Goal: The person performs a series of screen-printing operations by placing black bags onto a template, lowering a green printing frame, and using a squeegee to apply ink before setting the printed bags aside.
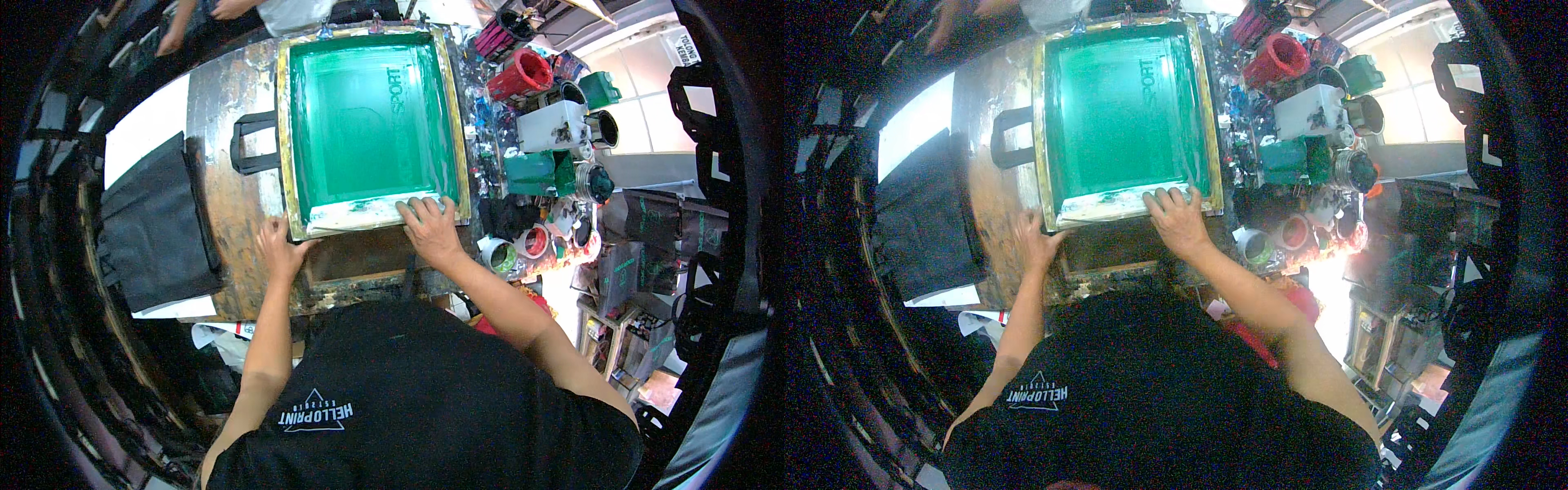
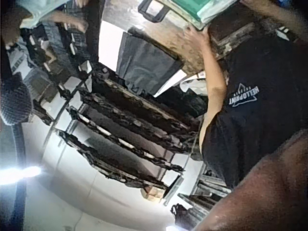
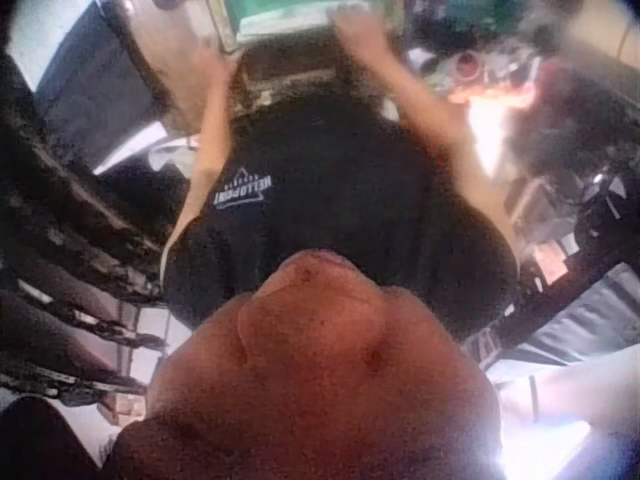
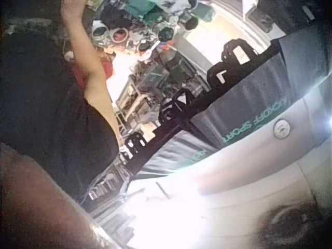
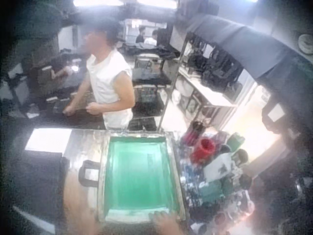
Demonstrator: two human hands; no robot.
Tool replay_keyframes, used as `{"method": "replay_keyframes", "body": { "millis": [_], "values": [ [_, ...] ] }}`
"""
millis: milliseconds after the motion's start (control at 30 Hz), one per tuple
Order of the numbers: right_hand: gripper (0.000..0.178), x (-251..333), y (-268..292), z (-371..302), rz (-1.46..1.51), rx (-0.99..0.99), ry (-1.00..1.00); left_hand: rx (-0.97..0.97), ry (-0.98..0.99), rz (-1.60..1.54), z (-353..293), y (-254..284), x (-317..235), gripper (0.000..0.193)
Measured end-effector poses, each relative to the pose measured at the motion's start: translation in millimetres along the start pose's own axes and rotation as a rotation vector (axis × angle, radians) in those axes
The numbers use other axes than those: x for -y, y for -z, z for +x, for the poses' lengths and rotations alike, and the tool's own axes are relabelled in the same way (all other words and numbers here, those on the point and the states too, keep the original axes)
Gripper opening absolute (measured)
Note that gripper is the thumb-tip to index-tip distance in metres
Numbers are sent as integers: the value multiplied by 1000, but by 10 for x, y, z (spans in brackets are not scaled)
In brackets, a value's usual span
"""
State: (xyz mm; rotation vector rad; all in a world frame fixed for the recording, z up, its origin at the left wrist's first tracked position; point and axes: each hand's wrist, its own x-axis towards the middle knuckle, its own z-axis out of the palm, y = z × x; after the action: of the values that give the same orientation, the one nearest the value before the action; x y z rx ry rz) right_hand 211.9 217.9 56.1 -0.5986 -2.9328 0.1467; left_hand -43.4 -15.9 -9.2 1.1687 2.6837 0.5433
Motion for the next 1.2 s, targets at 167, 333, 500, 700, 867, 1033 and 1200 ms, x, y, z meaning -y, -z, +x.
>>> {"method": "replay_keyframes", "body": {
  "millis": [167, 333, 500, 700, 867, 1033, 1200],
  "values": [
    [45, -16, 100, 60, -7, -20, -12, -112, -117, -71, 56, 17, 36, 80],
    [43, 6, 507, 155, 24, -90, 6, -127, 1, -458, -21, 60, 52, 80],
    [46, 44, 1240, 475, -39, -201, -3, -240, 23, -812, 164, 898, -660, 60],
    [45, -284, 1986, 1509, -178, -652, 83, -440, -10, -978, 843, 1810, -1351, 50],
    [59, -281, 2527, 1970, -107, -626, 24, -605, -129, -806, 1155, 1471, -1129, 82],
    [62, -354, 2667, 2277, -146, -611, 13, -284, 208, -354, 765, 10, -92, 89],
    [63, -451, 2813, 2501, -130, -581, -19, -112, 312, -80, 601, -402, -218, 67]
  ]
}}
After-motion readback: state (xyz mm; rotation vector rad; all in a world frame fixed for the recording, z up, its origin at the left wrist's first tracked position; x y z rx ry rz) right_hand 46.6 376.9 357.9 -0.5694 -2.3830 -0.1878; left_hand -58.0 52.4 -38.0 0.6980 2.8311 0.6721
